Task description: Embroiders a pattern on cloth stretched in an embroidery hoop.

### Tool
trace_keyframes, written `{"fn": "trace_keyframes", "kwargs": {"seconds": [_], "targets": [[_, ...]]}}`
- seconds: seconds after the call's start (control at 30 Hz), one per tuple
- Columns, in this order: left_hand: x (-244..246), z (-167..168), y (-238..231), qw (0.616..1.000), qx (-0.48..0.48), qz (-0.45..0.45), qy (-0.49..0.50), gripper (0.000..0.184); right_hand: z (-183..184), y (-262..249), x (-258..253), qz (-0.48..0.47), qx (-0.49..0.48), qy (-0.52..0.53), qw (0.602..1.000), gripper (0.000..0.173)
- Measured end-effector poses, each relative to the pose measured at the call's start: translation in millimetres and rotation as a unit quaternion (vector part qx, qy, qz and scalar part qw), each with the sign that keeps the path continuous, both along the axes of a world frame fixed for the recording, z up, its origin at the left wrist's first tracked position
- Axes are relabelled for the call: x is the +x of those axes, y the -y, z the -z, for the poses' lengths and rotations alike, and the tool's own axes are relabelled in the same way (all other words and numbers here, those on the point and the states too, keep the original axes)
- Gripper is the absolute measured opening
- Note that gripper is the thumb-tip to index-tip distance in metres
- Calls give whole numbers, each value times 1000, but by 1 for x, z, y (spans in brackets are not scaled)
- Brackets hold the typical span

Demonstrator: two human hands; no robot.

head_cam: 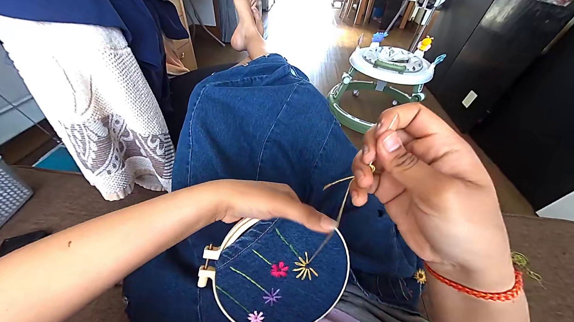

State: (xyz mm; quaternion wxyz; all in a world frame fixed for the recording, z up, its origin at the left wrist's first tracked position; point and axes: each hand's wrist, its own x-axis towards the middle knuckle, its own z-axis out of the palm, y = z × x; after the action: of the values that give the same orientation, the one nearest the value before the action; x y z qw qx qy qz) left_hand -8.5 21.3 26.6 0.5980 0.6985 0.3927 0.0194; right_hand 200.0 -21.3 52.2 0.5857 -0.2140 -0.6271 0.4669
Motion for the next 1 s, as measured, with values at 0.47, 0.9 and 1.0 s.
{"fn": "trace_keyframes", "kwargs": {"seconds": [0.47, 0.9, 1.0], "targets": [[7, 9, 10, 998, 15, -29, -52, 17, 37, 2, -4, 102, 40, 12, 994, 13], [-13, 83, 76, 835, -77, -433, 332, 15, 31, -3, -44, 3, 73, 108, 991, 9], [-12, 82, 71, 853, -66, -412, 312, 14, 28, -9, -45, -12, 52, 121, 991, 11]]}}
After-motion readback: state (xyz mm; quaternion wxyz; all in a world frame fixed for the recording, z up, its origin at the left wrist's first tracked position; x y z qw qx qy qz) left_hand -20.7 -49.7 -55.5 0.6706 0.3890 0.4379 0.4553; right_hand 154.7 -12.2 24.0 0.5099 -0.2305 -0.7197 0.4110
